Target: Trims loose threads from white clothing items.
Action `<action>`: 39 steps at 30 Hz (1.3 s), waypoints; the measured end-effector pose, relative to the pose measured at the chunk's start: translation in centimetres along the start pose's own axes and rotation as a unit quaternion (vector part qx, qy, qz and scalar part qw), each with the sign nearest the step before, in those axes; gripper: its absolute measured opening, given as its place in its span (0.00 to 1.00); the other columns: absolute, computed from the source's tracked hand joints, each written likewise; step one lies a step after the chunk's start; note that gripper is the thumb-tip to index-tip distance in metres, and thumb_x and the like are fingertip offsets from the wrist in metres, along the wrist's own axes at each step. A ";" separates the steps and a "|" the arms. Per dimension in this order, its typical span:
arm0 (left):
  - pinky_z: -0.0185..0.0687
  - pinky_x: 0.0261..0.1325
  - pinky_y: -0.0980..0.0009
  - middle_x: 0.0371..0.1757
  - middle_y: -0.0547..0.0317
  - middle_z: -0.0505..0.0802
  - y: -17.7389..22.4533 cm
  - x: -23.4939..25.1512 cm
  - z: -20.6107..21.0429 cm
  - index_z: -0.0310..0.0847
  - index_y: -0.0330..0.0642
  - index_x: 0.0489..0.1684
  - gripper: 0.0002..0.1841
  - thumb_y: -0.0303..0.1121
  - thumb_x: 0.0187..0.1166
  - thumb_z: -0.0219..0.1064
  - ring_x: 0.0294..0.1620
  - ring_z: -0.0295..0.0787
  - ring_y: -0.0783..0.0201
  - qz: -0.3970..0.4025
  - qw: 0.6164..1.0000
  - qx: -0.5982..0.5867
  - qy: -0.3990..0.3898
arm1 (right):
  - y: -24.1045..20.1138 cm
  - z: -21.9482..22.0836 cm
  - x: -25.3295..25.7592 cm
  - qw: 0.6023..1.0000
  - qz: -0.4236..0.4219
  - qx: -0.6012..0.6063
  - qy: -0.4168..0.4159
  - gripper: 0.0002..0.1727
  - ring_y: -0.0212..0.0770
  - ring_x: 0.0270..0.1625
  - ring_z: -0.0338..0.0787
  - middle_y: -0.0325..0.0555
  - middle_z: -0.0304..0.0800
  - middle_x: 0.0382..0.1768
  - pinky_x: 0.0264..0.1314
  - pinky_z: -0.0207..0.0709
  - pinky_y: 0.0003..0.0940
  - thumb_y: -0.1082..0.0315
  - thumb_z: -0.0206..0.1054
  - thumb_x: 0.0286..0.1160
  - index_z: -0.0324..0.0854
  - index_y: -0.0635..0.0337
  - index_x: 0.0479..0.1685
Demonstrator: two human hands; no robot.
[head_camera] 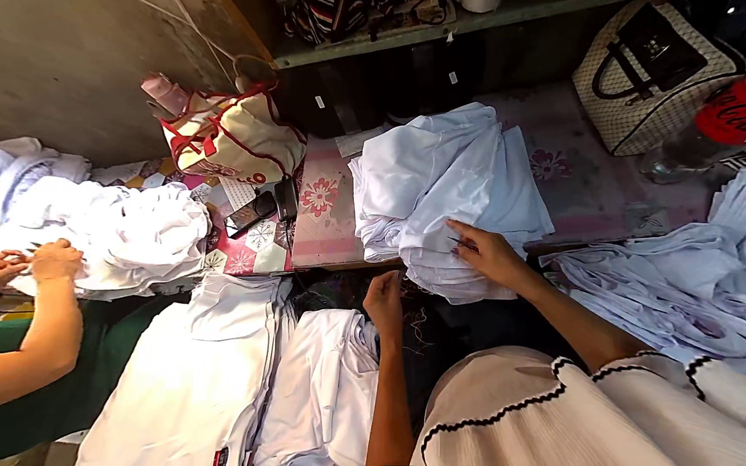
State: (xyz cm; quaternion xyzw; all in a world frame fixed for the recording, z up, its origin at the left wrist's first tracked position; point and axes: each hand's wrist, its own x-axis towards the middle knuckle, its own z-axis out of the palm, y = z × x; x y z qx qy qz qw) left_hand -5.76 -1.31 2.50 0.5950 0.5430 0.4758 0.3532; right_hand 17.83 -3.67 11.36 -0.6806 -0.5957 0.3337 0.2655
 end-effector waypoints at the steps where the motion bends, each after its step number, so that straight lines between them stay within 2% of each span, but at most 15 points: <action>1: 0.87 0.35 0.76 0.35 0.49 0.93 0.1 -0.4 -0.6 0.88 0.25 0.44 0.08 0.24 0.78 0.69 0.27 0.88 0.73 0.000 1.000 0.010 0.015 | -0.1 -0.1 -0.4 0.999 -0.015 0.029 0.012 0.26 0.53 0.51 0.88 0.59 0.91 0.49 0.61 0.79 0.52 0.57 0.63 0.87 0.77 0.62 0.78; 3: 0.87 0.42 0.75 0.43 0.44 0.91 1.3 -1.0 -0.8 0.87 0.24 0.48 0.09 0.23 0.79 0.68 0.35 0.89 0.69 0.051 0.998 0.025 0.027 | -1.0 -0.2 -1.0 0.996 -0.020 0.086 -0.004 0.23 0.40 0.42 0.86 0.51 0.90 0.42 0.51 0.79 0.39 0.53 0.59 0.89 0.82 0.66 0.62; 5: 0.89 0.48 0.70 0.51 0.35 0.90 2.9 -1.0 0.4 0.88 0.23 0.51 0.12 0.21 0.75 0.69 0.44 0.91 0.60 0.134 0.990 0.038 0.013 | -2.0 0.1 -1.2 0.987 0.005 0.147 -0.058 0.26 0.27 0.31 0.77 0.39 0.83 0.34 0.39 0.72 0.26 0.55 0.44 0.97 0.83 0.65 0.58; 6: 0.90 0.49 0.69 0.52 0.33 0.89 3.3 -0.5 1.3 0.89 0.23 0.52 0.13 0.22 0.74 0.71 0.45 0.91 0.58 0.165 0.985 0.053 0.007 | -2.4 0.4 -1.0 0.981 0.020 0.174 -0.081 0.27 0.25 0.29 0.74 0.36 0.80 0.32 0.37 0.71 0.23 0.56 0.40 0.98 0.83 0.65 0.57; 8: 0.89 0.52 0.65 0.52 0.30 0.89 2.7 0.8 3.3 0.91 0.26 0.51 0.12 0.23 0.73 0.73 0.47 0.91 0.50 0.200 0.975 0.099 0.007 | -2.4 1.0 -0.6 0.974 0.040 0.193 -0.111 0.27 0.25 0.27 0.72 0.34 0.76 0.30 0.34 0.69 0.23 0.58 0.38 0.98 0.83 0.64 0.58; 9: 0.89 0.54 0.62 0.49 0.30 0.90 1.9 1.4 3.9 0.92 0.27 0.46 0.09 0.22 0.74 0.72 0.48 0.92 0.47 0.207 0.971 0.122 0.012 | -2.3 1.2 -0.4 0.972 0.048 0.193 -0.122 0.26 0.26 0.27 0.72 0.35 0.75 0.30 0.34 0.69 0.23 0.58 0.39 0.98 0.83 0.64 0.59; 12: 0.89 0.50 0.61 0.43 0.37 0.91 0.3 1.9 3.5 0.93 0.29 0.38 0.06 0.23 0.76 0.69 0.44 0.92 0.49 0.196 0.966 0.169 -0.006 | -1.2 1.4 -0.4 0.971 0.059 0.193 -0.131 0.22 0.26 0.27 0.72 0.35 0.74 0.30 0.34 0.69 0.22 0.59 0.44 0.97 0.83 0.64 0.59; 14: 0.89 0.44 0.60 0.45 0.38 0.91 0.5 1.0 1.8 0.91 0.28 0.39 0.07 0.24 0.77 0.68 0.40 0.91 0.51 0.134 0.971 0.189 -0.063 | -0.4 1.1 -0.9 0.969 0.067 0.204 -0.124 0.22 0.25 0.26 0.72 0.34 0.74 0.30 0.33 0.69 0.22 0.60 0.45 0.97 0.83 0.64 0.58; 17: 0.87 0.54 0.53 0.53 0.34 0.89 2.2 -0.3 -0.5 0.88 0.26 0.46 0.10 0.25 0.79 0.65 0.48 0.90 0.46 0.018 0.965 0.218 -0.146 | -0.4 0.7 -1.5 0.960 0.076 0.235 -0.131 0.22 0.24 0.26 0.72 0.32 0.74 0.29 0.32 0.70 0.21 0.60 0.45 0.97 0.83 0.63 0.57; 20: 0.88 0.51 0.58 0.54 0.33 0.89 3.6 -0.6 0.2 0.90 0.30 0.52 0.12 0.25 0.75 0.70 0.50 0.90 0.47 0.104 0.973 0.194 -0.062 | -1.1 1.3 -1.2 0.948 0.070 0.266 -0.158 0.21 0.23 0.24 0.72 0.30 0.73 0.28 0.30 0.69 0.19 0.59 0.44 0.97 0.82 0.62 0.55; 23: 0.88 0.56 0.56 0.51 0.33 0.90 3.0 0.5 2.6 0.92 0.29 0.49 0.11 0.26 0.74 0.73 0.54 0.90 0.42 0.150 0.971 0.187 -0.015 | -2.0 2.2 -0.4 0.931 0.084 0.297 -0.193 0.21 0.24 0.20 0.69 0.30 0.71 0.24 0.25 0.66 0.19 0.57 0.42 0.97 0.79 0.60 0.54; 26: 0.89 0.48 0.64 0.46 0.36 0.90 1.4 1.2 3.5 0.92 0.28 0.38 0.06 0.23 0.75 0.71 0.45 0.91 0.50 0.144 0.978 0.151 0.000 | -1.8 2.8 0.1 0.909 0.118 0.341 -0.209 0.22 0.23 0.15 0.65 0.28 0.67 0.19 0.19 0.61 0.18 0.53 0.42 0.97 0.79 0.58 0.50; 30: 0.85 0.42 0.76 0.43 0.39 0.89 1.5 0.1 2.5 0.91 0.28 0.34 0.04 0.22 0.70 0.72 0.40 0.88 0.62 0.152 0.985 0.086 0.008 | -0.9 3.3 -0.1 0.886 0.167 0.368 -0.226 0.23 0.22 0.12 0.62 0.26 0.64 0.16 0.15 0.57 0.16 0.51 0.42 0.97 0.79 0.56 0.46; 34: 0.84 0.44 0.79 0.39 0.43 0.89 1.6 -0.4 2.2 0.92 0.29 0.31 0.03 0.21 0.66 0.74 0.39 0.87 0.65 0.173 0.982 0.069 0.024 | -1.5 4.1 0.4 0.868 0.184 0.392 -0.243 0.23 0.21 0.11 0.59 0.26 0.63 0.15 0.14 0.55 0.16 0.51 0.42 0.97 0.78 0.55 0.43; 39: 0.85 0.45 0.79 0.38 0.43 0.89 1.2 -0.5 2.2 0.93 0.30 0.30 0.03 0.21 0.65 0.74 0.40 0.88 0.64 0.179 0.981 0.068 0.021 | -1.9 4.6 0.9 0.872 0.197 0.397 -0.209 0.23 0.21 0.11 0.59 0.26 0.63 0.14 0.13 0.55 0.16 0.52 0.44 0.97 0.79 0.56 0.43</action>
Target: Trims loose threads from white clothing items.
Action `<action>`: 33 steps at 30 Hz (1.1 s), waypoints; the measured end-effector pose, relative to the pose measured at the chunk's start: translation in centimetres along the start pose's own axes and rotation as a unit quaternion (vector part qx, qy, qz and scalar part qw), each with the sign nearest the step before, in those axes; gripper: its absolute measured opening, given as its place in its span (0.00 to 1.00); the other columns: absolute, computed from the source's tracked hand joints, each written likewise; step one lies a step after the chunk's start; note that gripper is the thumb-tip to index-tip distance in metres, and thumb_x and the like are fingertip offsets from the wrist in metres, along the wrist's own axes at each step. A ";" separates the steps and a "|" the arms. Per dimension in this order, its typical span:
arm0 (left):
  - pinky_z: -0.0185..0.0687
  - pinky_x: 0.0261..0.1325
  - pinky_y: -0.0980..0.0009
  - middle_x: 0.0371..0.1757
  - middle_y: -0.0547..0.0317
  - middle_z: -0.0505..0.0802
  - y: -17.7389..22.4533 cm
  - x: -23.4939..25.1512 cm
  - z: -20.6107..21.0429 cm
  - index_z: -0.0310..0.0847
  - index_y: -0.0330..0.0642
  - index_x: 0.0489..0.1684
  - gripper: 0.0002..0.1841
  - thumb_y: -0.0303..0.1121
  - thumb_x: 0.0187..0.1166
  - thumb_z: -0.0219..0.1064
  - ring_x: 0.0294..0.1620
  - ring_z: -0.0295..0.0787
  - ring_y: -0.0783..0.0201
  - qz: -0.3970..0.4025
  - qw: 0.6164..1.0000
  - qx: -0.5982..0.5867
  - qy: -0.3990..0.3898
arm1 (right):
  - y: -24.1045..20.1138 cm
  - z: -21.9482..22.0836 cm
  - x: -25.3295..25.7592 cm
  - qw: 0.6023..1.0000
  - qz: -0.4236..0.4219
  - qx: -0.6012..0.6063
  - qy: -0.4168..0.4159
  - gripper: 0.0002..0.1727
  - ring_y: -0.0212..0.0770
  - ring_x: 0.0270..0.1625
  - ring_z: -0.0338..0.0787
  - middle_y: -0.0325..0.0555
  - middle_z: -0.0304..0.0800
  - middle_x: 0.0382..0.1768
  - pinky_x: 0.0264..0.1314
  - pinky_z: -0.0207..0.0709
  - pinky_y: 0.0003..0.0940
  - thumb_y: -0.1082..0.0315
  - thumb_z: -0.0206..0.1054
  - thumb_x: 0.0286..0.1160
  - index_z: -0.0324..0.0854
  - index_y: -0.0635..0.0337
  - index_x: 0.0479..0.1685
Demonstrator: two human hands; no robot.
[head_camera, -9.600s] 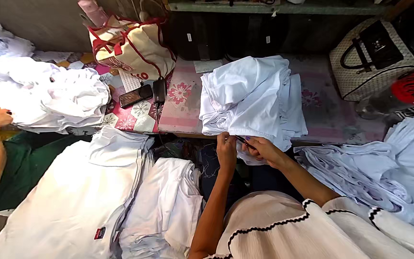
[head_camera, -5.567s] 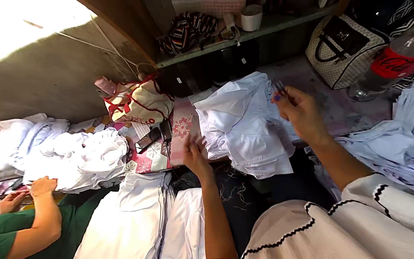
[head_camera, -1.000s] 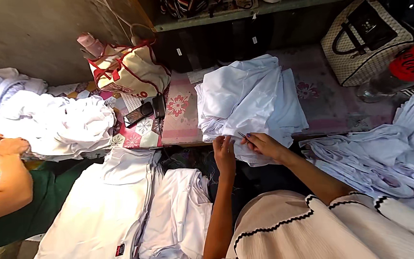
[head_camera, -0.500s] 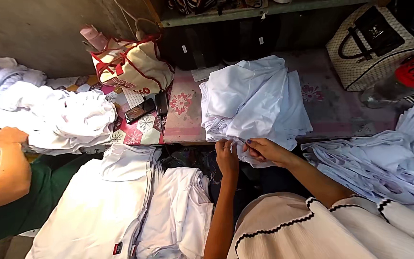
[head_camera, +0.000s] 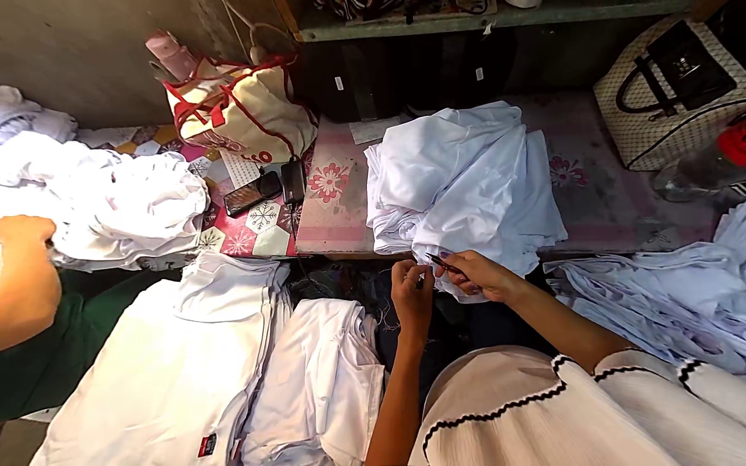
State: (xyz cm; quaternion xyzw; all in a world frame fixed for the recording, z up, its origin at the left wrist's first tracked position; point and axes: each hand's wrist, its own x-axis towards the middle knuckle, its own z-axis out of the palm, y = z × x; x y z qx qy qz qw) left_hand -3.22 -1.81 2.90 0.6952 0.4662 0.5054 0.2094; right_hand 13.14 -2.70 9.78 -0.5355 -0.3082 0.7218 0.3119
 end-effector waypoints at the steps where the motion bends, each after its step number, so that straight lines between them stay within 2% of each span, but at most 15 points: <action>1: 0.85 0.45 0.79 0.38 0.43 0.89 0.0 0.0 0.0 0.93 0.30 0.30 0.03 0.21 0.65 0.74 0.40 0.88 0.64 0.001 1.000 -0.003 -0.001 | 0.1 0.0 0.0 1.000 0.001 0.000 0.006 0.22 0.22 0.11 0.59 0.26 0.63 0.15 0.14 0.54 0.16 0.53 0.45 0.97 0.79 0.56 0.43; 6: 0.85 0.44 0.78 0.38 0.45 0.89 -0.3 -0.5 0.0 0.94 0.32 0.31 0.03 0.22 0.66 0.75 0.39 0.87 0.64 -0.011 1.000 0.012 -0.019 | 0.6 0.1 0.2 0.999 -0.012 0.014 0.029 0.19 0.22 0.11 0.58 0.26 0.62 0.15 0.14 0.53 0.16 0.57 0.48 0.96 0.80 0.57 0.43; 7: 0.86 0.43 0.73 0.38 0.45 0.89 0.0 -0.6 -0.5 0.94 0.34 0.31 0.03 0.23 0.68 0.74 0.39 0.87 0.61 -0.032 0.997 0.039 -0.052 | 0.6 0.1 0.2 0.999 -0.013 0.012 0.031 0.19 0.22 0.11 0.58 0.26 0.62 0.15 0.14 0.53 0.16 0.57 0.48 0.96 0.80 0.57 0.43; 8: 0.87 0.46 0.65 0.41 0.42 0.90 0.6 -0.6 -1.4 0.94 0.34 0.32 0.04 0.25 0.71 0.73 0.43 0.89 0.54 -0.069 0.988 0.071 -0.117 | 0.5 0.1 0.0 0.999 -0.016 0.008 0.034 0.19 0.22 0.12 0.58 0.26 0.62 0.15 0.14 0.53 0.16 0.57 0.48 0.96 0.80 0.58 0.43; 9: 0.87 0.54 0.55 0.47 0.39 0.91 1.7 -0.2 -2.6 0.94 0.33 0.37 0.06 0.27 0.74 0.72 0.52 0.90 0.46 -0.118 0.968 0.090 -0.202 | 0.4 0.0 -0.3 0.999 -0.023 0.001 0.039 0.19 0.22 0.12 0.59 0.26 0.62 0.15 0.14 0.54 0.16 0.58 0.48 0.96 0.80 0.58 0.44; 10: 0.84 0.60 0.51 0.51 0.37 0.90 2.7 0.2 -3.4 0.93 0.32 0.41 0.08 0.28 0.76 0.71 0.57 0.87 0.42 -0.151 0.950 0.094 -0.257 | 0.2 -0.1 -0.7 0.999 -0.031 -0.009 0.042 0.19 0.22 0.12 0.58 0.26 0.63 0.15 0.15 0.53 0.17 0.58 0.48 0.96 0.81 0.59 0.45; 11: 0.84 0.60 0.51 0.52 0.36 0.90 3.4 0.3 -3.8 0.93 0.31 0.42 0.08 0.28 0.76 0.72 0.57 0.87 0.42 -0.149 0.950 0.085 -0.262 | 0.0 -0.3 -1.2 0.998 -0.038 -0.019 0.043 0.19 0.22 0.13 0.58 0.26 0.63 0.16 0.16 0.53 0.17 0.58 0.47 0.96 0.81 0.59 0.46; 14: 0.88 0.48 0.63 0.45 0.38 0.90 4.3 0.2 -1.9 0.92 0.28 0.37 0.07 0.26 0.73 0.73 0.43 0.89 0.51 -0.076 0.987 0.046 -0.136 | -0.6 -0.8 -2.0 0.997 -0.056 -0.020 0.039 0.19 0.21 0.13 0.58 0.25 0.63 0.15 0.15 0.53 0.16 0.58 0.47 0.96 0.80 0.58 0.45; 15: 0.87 0.47 0.65 0.45 0.37 0.89 4.2 0.2 -0.7 0.91 0.27 0.38 0.08 0.26 0.73 0.73 0.42 0.89 0.52 -0.065 0.991 0.046 -0.106 | -0.7 -0.8 -2.1 0.997 -0.061 -0.016 0.039 0.19 0.20 0.13 0.59 0.25 0.63 0.15 0.15 0.53 0.16 0.58 0.47 0.96 0.81 0.58 0.44; 17: 0.87 0.51 0.61 0.47 0.33 0.88 3.2 0.4 1.7 0.90 0.24 0.42 0.11 0.28 0.74 0.74 0.48 0.89 0.46 -0.064 0.992 0.052 -0.092 | -0.7 -1.0 -2.1 0.997 -0.068 -0.014 0.040 0.19 0.21 0.13 0.60 0.25 0.63 0.16 0.16 0.54 0.16 0.58 0.47 0.96 0.81 0.58 0.44; 19: 0.87 0.55 0.59 0.46 0.33 0.88 1.8 0.3 3.7 0.90 0.25 0.40 0.09 0.26 0.73 0.73 0.50 0.88 0.44 -0.053 0.994 0.051 -0.076 | -0.7 -1.2 -2.2 0.996 -0.072 -0.017 0.046 0.18 0.21 0.13 0.60 0.25 0.64 0.16 0.16 0.54 0.16 0.59 0.48 0.96 0.81 0.58 0.43; 22: 0.86 0.53 0.66 0.41 0.39 0.89 0.6 0.1 4.6 0.91 0.27 0.32 0.03 0.20 0.70 0.72 0.45 0.88 0.51 -0.021 0.999 0.027 -0.035 | -0.2 -2.0 -2.5 0.997 -0.066 -0.013 0.044 0.18 0.21 0.13 0.59 0.25 0.63 0.15 0.15 0.53 0.15 0.59 0.48 0.96 0.81 0.58 0.44; 24: 0.88 0.50 0.71 0.42 0.37 0.89 0.2 -0.1 4.1 0.90 0.25 0.30 0.03 0.19 0.66 0.73 0.42 0.89 0.56 -0.038 0.998 -0.035 -0.033 | 0.2 -2.6 -2.6 0.998 -0.052 -0.010 0.032 0.17 0.20 0.12 0.59 0.25 0.63 0.15 0.15 0.53 0.15 0.59 0.48 0.96 0.80 0.56 0.43; 28: 0.88 0.51 0.76 0.52 0.39 0.88 0.6 -0.4 2.0 0.87 0.24 0.32 0.05 0.21 0.69 0.72 0.48 0.89 0.66 -0.147 0.972 -0.169 -0.067 | 1.1 -3.4 -2.9 1.000 -0.006 -0.016 0.001 0.20 0.20 0.12 0.60 0.25 0.65 0.15 0.14 0.54 0.15 0.54 0.47 0.96 0.80 0.56 0.43; 33: 0.88 0.51 0.79 0.54 0.41 0.86 1.7 -0.4 1.2 0.85 0.23 0.33 0.03 0.18 0.69 0.70 0.50 0.88 0.70 -0.203 0.950 -0.227 -0.073 | 1.3 -2.9 -2.3 0.999 0.025 -0.014 -0.024 0.22 0.20 0.11 0.60 0.25 0.64 0.15 0.13 0.54 0.14 0.52 0.46 0.96 0.80 0.55 0.42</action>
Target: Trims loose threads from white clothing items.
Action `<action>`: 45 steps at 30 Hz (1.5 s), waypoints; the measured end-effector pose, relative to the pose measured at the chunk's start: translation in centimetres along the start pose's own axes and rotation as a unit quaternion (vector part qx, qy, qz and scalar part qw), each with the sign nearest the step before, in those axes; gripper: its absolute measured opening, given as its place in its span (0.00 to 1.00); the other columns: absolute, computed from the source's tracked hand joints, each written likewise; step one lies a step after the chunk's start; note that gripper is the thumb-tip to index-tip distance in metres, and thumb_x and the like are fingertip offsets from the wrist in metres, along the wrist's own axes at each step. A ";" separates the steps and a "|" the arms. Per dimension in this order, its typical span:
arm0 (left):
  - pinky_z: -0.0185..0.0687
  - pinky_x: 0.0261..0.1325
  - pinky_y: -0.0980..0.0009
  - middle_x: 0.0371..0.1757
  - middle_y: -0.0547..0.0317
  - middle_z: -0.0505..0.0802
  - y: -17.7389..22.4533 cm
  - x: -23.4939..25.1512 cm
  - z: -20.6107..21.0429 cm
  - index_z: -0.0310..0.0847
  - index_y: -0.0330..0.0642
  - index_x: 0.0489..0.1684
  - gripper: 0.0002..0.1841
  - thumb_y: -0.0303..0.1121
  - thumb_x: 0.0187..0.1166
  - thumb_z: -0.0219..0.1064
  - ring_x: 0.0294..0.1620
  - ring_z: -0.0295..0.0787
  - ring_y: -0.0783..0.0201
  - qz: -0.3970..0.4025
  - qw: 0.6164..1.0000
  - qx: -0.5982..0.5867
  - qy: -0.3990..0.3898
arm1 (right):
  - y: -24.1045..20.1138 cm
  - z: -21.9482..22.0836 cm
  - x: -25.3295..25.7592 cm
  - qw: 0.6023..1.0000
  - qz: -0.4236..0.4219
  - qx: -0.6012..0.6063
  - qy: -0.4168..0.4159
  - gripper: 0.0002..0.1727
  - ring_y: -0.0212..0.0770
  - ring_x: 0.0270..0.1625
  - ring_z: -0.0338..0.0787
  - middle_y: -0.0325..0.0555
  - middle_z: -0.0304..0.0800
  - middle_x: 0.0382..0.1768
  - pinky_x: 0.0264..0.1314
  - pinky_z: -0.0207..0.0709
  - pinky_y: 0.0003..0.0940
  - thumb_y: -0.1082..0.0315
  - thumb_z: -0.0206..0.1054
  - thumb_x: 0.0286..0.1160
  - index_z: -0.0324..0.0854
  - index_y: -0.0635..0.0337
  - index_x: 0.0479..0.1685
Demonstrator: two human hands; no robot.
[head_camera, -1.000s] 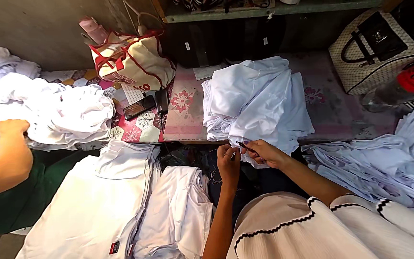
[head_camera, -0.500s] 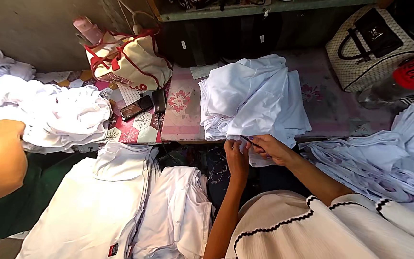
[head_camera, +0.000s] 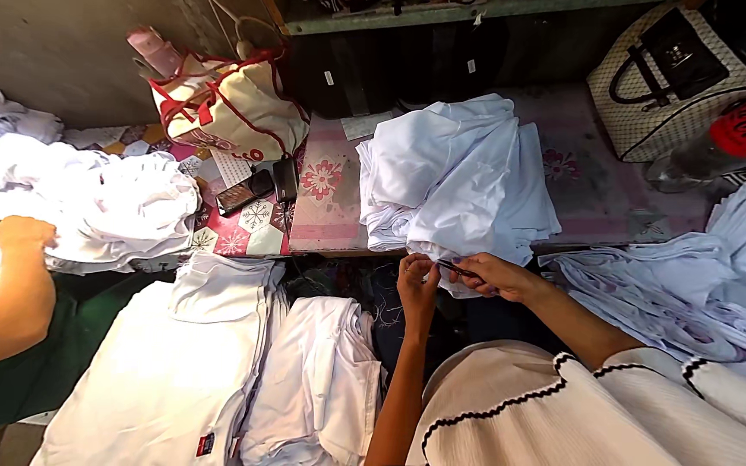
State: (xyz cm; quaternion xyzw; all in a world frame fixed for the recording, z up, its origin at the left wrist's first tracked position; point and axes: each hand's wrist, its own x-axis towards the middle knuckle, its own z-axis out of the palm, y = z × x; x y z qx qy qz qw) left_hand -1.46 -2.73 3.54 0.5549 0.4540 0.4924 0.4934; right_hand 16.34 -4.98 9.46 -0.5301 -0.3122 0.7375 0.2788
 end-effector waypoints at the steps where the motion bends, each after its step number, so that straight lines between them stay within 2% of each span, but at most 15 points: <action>1: 0.89 0.51 0.79 0.54 0.41 0.86 0.1 0.0 0.1 0.85 0.23 0.33 0.03 0.18 0.69 0.70 0.50 0.89 0.70 -0.004 1.000 -0.008 0.000 | -0.1 0.2 0.2 1.000 0.000 0.000 -0.001 0.22 0.20 0.11 0.60 0.25 0.65 0.15 0.13 0.54 0.14 0.52 0.46 0.96 0.80 0.55 0.42; 9: 0.88 0.48 0.79 0.50 0.44 0.86 -0.3 -0.3 0.1 0.85 0.24 0.31 0.03 0.18 0.68 0.71 0.45 0.88 0.71 0.011 1.000 -0.011 0.005 | 0.3 0.8 1.1 0.999 -0.028 0.002 0.030 0.18 0.20 0.11 0.58 0.25 0.63 0.15 0.13 0.53 0.15 0.57 0.49 0.96 0.79 0.55 0.41; 11: 0.88 0.46 0.79 0.49 0.42 0.87 0.0 -0.6 -0.5 0.85 0.24 0.31 0.04 0.19 0.69 0.71 0.42 0.89 0.70 0.003 0.998 0.057 -0.024 | 0.4 0.8 0.8 0.998 -0.032 0.005 0.045 0.17 0.20 0.12 0.58 0.24 0.63 0.15 0.13 0.52 0.16 0.58 0.50 0.95 0.80 0.56 0.42; 15: 0.85 0.53 0.59 0.52 0.38 0.88 4.1 0.0 -2.6 0.86 0.25 0.45 0.10 0.27 0.77 0.68 0.44 0.89 0.53 -0.084 0.934 0.294 -0.183 | -0.4 0.6 -0.5 0.997 -0.058 0.010 0.050 0.18 0.20 0.12 0.58 0.24 0.63 0.15 0.14 0.52 0.15 0.58 0.48 0.96 0.80 0.57 0.44; 19: 0.83 0.45 0.59 0.51 0.33 0.88 4.4 2.6 -1.0 0.85 0.23 0.53 0.19 0.34 0.77 0.73 0.38 0.86 0.51 0.022 0.959 0.281 -0.038 | -1.7 1.3 -0.6 0.995 -0.078 0.005 0.055 0.19 0.20 0.12 0.59 0.25 0.63 0.15 0.15 0.53 0.15 0.58 0.46 0.97 0.80 0.57 0.45; 23: 0.81 0.41 0.71 0.42 0.40 0.87 -0.5 4.9 0.4 0.91 0.28 0.36 0.05 0.24 0.69 0.75 0.35 0.83 0.61 0.139 0.969 0.204 0.029 | -2.1 1.5 -0.4 0.994 -0.095 -0.005 0.061 0.20 0.21 0.13 0.59 0.25 0.64 0.16 0.15 0.54 0.15 0.58 0.45 0.97 0.80 0.58 0.46; 25: 0.81 0.42 0.74 0.41 0.42 0.87 -1.6 4.5 -0.9 0.91 0.28 0.33 0.04 0.23 0.70 0.74 0.36 0.83 0.64 0.121 0.975 0.184 -0.019 | -1.9 0.9 -0.7 0.993 -0.100 -0.010 0.063 0.20 0.20 0.13 0.60 0.25 0.64 0.16 0.15 0.54 0.15 0.58 0.45 0.97 0.80 0.58 0.46; 27: 0.84 0.49 0.65 0.45 0.40 0.88 -1.7 3.1 -3.2 0.89 0.26 0.35 0.07 0.25 0.74 0.71 0.41 0.86 0.57 0.050 0.964 0.226 -0.128 | -1.5 0.2 -1.3 0.993 -0.101 -0.015 0.061 0.20 0.20 0.13 0.60 0.25 0.64 0.16 0.16 0.55 0.15 0.57 0.44 0.97 0.81 0.57 0.46; 29: 0.84 0.63 0.49 0.54 0.37 0.90 -0.3 2.2 -5.4 0.90 0.28 0.43 0.09 0.28 0.79 0.67 0.55 0.90 0.46 -0.068 0.900 0.325 -0.283 | -1.2 -0.2 -1.7 0.993 -0.102 -0.016 0.060 0.21 0.20 0.13 0.60 0.25 0.65 0.16 0.15 0.54 0.15 0.57 0.44 0.97 0.81 0.57 0.46; 31: 0.80 0.65 0.42 0.59 0.38 0.89 2.0 1.7 -5.5 0.89 0.30 0.48 0.11 0.31 0.83 0.65 0.60 0.88 0.42 -0.143 0.846 0.386 -0.338 | -1.3 -0.1 -2.0 0.994 -0.098 -0.015 0.053 0.21 0.20 0.13 0.60 0.25 0.64 0.16 0.16 0.55 0.15 0.57 0.43 0.97 0.81 0.57 0.46; 35: 0.86 0.57 0.53 0.56 0.35 0.89 3.1 1.4 -1.6 0.90 0.27 0.47 0.14 0.34 0.80 0.70 0.52 0.90 0.45 0.003 0.939 0.324 -0.117 | -2.0 1.0 -1.6 0.995 -0.098 -0.019 0.031 0.21 0.20 0.14 0.61 0.25 0.65 0.17 0.17 0.56 0.15 0.56 0.43 0.97 0.80 0.56 0.47; 38: 0.87 0.58 0.55 0.54 0.33 0.89 -0.4 2.0 1.0 0.89 0.26 0.37 0.10 0.28 0.75 0.71 0.57 0.89 0.43 0.084 0.943 0.318 -0.044 | -2.2 1.7 -1.6 0.993 -0.109 -0.026 0.028 0.20 0.20 0.15 0.61 0.24 0.65 0.18 0.17 0.56 0.16 0.57 0.43 0.97 0.80 0.56 0.48; 40: 0.88 0.55 0.55 0.52 0.33 0.88 -1.0 1.7 0.5 0.88 0.25 0.32 0.09 0.27 0.72 0.71 0.53 0.90 0.44 0.066 0.940 0.327 -0.070 | -2.1 1.3 -2.1 0.992 -0.117 -0.030 0.031 0.20 0.20 0.15 0.62 0.25 0.66 0.18 0.17 0.56 0.16 0.57 0.44 0.97 0.80 0.56 0.48; 43: 0.85 0.61 0.55 0.59 0.35 0.87 1.8 0.6 -1.5 0.88 0.26 0.41 0.10 0.27 0.77 0.67 0.55 0.89 0.47 -0.064 0.913 0.364 -0.174 | -1.2 0.1 -2.7 0.993 -0.107 -0.026 0.037 0.21 0.20 0.14 0.61 0.24 0.65 0.17 0.17 0.56 0.15 0.56 0.43 0.97 0.81 0.56 0.48; 45: 0.87 0.54 0.57 0.56 0.35 0.88 3.0 -0.1 -1.4 0.89 0.26 0.45 0.10 0.27 0.77 0.67 0.48 0.90 0.48 -0.022 0.927 0.350 -0.133 | -0.7 -0.1 -2.4 0.995 -0.095 -0.024 0.034 0.21 0.20 0.14 0.62 0.24 0.65 0.17 0.17 0.56 0.15 0.56 0.43 0.97 0.81 0.56 0.48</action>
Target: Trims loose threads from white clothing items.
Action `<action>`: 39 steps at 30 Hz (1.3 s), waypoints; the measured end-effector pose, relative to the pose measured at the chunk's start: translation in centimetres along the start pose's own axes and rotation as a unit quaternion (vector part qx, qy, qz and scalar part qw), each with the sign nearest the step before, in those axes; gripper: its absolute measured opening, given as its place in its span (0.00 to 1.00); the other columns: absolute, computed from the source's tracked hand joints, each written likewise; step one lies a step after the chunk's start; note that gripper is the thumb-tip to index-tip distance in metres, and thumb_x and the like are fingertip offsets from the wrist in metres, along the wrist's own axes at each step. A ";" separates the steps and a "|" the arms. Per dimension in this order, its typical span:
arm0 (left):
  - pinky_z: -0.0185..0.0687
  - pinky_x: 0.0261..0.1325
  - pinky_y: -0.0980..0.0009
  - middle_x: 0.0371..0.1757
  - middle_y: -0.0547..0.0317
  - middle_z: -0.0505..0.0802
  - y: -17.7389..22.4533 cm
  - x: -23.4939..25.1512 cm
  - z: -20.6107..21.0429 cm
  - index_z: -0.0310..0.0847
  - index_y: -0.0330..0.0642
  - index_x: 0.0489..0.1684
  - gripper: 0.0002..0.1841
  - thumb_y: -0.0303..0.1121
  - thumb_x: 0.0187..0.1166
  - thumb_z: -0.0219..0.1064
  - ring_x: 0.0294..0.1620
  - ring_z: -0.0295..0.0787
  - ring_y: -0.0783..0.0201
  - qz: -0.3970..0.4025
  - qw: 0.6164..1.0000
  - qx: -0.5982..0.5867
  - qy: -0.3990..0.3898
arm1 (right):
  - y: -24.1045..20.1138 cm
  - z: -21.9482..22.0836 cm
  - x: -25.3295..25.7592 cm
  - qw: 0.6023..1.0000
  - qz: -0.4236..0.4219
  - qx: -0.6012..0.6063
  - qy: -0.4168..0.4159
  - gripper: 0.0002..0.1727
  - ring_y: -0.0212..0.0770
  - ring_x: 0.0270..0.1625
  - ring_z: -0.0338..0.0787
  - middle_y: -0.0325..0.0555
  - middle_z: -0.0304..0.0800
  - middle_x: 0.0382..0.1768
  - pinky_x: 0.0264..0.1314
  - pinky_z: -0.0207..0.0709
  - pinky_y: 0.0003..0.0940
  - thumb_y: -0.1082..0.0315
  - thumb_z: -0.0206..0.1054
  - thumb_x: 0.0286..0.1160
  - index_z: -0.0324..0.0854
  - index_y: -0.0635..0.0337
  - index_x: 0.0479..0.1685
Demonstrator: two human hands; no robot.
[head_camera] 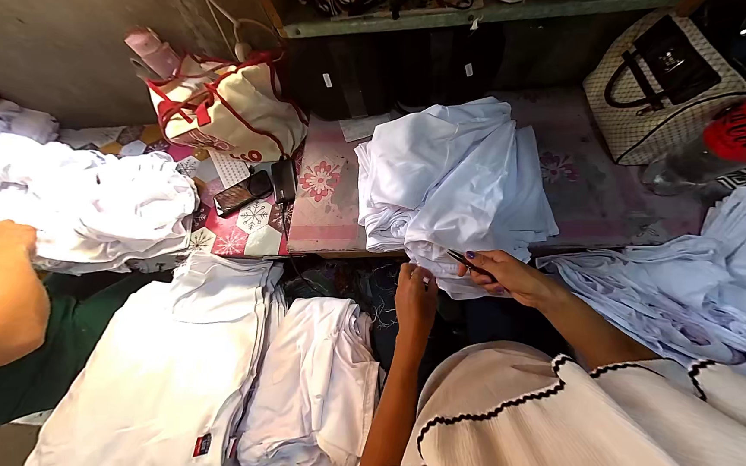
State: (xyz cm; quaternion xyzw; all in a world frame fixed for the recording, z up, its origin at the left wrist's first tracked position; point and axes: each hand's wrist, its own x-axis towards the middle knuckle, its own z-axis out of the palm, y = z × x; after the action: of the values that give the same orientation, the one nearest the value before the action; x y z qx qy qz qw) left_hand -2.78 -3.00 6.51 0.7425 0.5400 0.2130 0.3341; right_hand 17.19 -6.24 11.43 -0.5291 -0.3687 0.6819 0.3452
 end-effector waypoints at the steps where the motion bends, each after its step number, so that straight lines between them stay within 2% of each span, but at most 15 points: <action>1: 0.88 0.52 0.58 0.56 0.34 0.88 0.4 0.1 0.4 0.89 0.26 0.48 0.12 0.28 0.78 0.68 0.47 0.90 0.48 0.021 0.999 -0.009 0.043 | 0.1 0.2 0.2 1.000 0.005 0.001 -0.004 0.21 0.20 0.14 0.62 0.24 0.66 0.17 0.17 0.56 0.15 0.56 0.43 0.97 0.80 0.56 0.48; 2: 0.88 0.53 0.58 0.57 0.33 0.88 0.6 0.7 1.1 0.89 0.25 0.50 0.13 0.28 0.79 0.68 0.49 0.91 0.47 0.037 0.996 -0.016 0.080 | 0.1 0.5 0.4 1.000 0.006 0.003 -0.010 0.21 0.20 0.14 0.62 0.24 0.66 0.17 0.17 0.56 0.15 0.56 0.43 0.97 0.80 0.55 0.48; 4: 0.87 0.59 0.57 0.55 0.31 0.89 -0.2 2.2 3.2 0.89 0.23 0.44 0.09 0.23 0.77 0.67 0.55 0.90 0.43 0.065 0.988 -0.024 0.137 | -0.1 1.1 0.8 1.000 0.003 0.007 -0.019 0.21 0.20 0.14 0.62 0.24 0.66 0.18 0.17 0.57 0.15 0.56 0.43 0.97 0.80 0.56 0.48; 6: 0.87 0.57 0.60 0.50 0.30 0.89 -1.3 3.3 4.6 0.88 0.22 0.34 0.06 0.20 0.73 0.67 0.51 0.90 0.44 0.103 0.977 -0.052 0.177 | -0.4 1.3 0.9 1.000 -0.003 0.007 -0.017 0.21 0.20 0.14 0.62 0.25 0.66 0.17 0.17 0.57 0.15 0.56 0.43 0.97 0.80 0.56 0.48; 7: 0.87 0.54 0.63 0.48 0.31 0.88 -1.7 3.4 4.6 0.87 0.22 0.32 0.05 0.19 0.70 0.68 0.48 0.90 0.48 0.116 0.974 -0.079 0.181 | -0.4 1.1 0.9 1.000 -0.003 0.006 -0.013 0.21 0.20 0.14 0.62 0.25 0.66 0.17 0.17 0.56 0.15 0.56 0.43 0.97 0.80 0.56 0.48; 9: 0.88 0.51 0.69 0.49 0.33 0.88 -2.1 2.7 4.1 0.86 0.21 0.32 0.05 0.18 0.67 0.69 0.45 0.90 0.56 0.108 0.969 -0.151 0.161 | 0.2 0.7 0.8 1.000 0.011 0.005 -0.007 0.21 0.20 0.14 0.62 0.25 0.66 0.17 0.17 0.56 0.15 0.55 0.43 0.97 0.80 0.56 0.48; 11: 0.88 0.51 0.74 0.52 0.35 0.88 -2.2 1.9 3.2 0.86 0.22 0.32 0.05 0.19 0.68 0.70 0.46 0.90 0.62 0.074 0.965 -0.214 0.133 | 1.0 0.3 1.1 0.999 0.033 0.003 -0.010 0.22 0.20 0.14 0.62 0.25 0.66 0.17 0.16 0.56 0.15 0.54 0.43 0.97 0.80 0.56 0.47; 15: 0.85 0.45 0.81 0.44 0.47 0.87 -1.9 1.2 2.6 0.85 0.26 0.28 0.04 0.21 0.68 0.72 0.40 0.86 0.73 0.037 0.947 -0.290 0.131 | 2.0 1.0 2.2 0.998 0.063 0.018 -0.023 0.23 0.20 0.13 0.61 0.25 0.65 0.16 0.15 0.55 0.15 0.53 0.43 0.97 0.79 0.56 0.43; 21: 0.83 0.42 0.83 0.41 0.52 0.86 -2.2 1.1 2.7 0.86 0.29 0.25 0.04 0.20 0.67 0.72 0.38 0.84 0.75 0.046 0.938 -0.309 0.152 | 1.6 1.1 2.4 0.996 0.084 0.024 -0.013 0.23 0.20 0.12 0.59 0.25 0.64 0.15 0.14 0.53 0.15 0.52 0.44 0.97 0.80 0.56 0.43; 24: 0.84 0.44 0.81 0.40 0.52 0.86 -2.1 1.0 3.1 0.86 0.29 0.24 0.04 0.20 0.67 0.71 0.39 0.85 0.74 0.061 0.932 -0.326 0.148 | 1.7 1.0 2.5 0.996 0.082 0.030 -0.011 0.22 0.20 0.12 0.58 0.25 0.63 0.15 0.14 0.52 0.15 0.53 0.44 0.97 0.79 0.56 0.42; 30: 0.83 0.42 0.83 0.39 0.53 0.86 -2.4 0.9 3.3 0.86 0.30 0.23 0.04 0.20 0.66 0.72 0.39 0.84 0.75 0.063 0.934 -0.314 0.157 | 2.0 1.3 2.9 0.997 0.068 0.032 0.025 0.18 0.20 0.12 0.58 0.24 0.62 0.15 0.14 0.52 0.15 0.58 0.50 0.95 0.81 0.57 0.41; 39: 0.82 0.43 0.83 0.40 0.54 0.86 -2.3 1.0 3.3 0.86 0.30 0.23 0.04 0.20 0.66 0.72 0.38 0.84 0.76 0.066 0.932 -0.322 0.151 | 1.9 1.4 3.0 0.996 0.079 0.026 0.016 0.21 0.20 0.12 0.58 0.25 0.62 0.15 0.14 0.51 0.15 0.55 0.47 0.96 0.80 0.56 0.42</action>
State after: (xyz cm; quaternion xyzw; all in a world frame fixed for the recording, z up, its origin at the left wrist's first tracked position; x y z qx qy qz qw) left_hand -1.75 -2.47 2.54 0.5884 0.4363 0.5062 0.4551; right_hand 15.05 -4.80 8.68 -0.5581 -0.3024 0.7080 0.3096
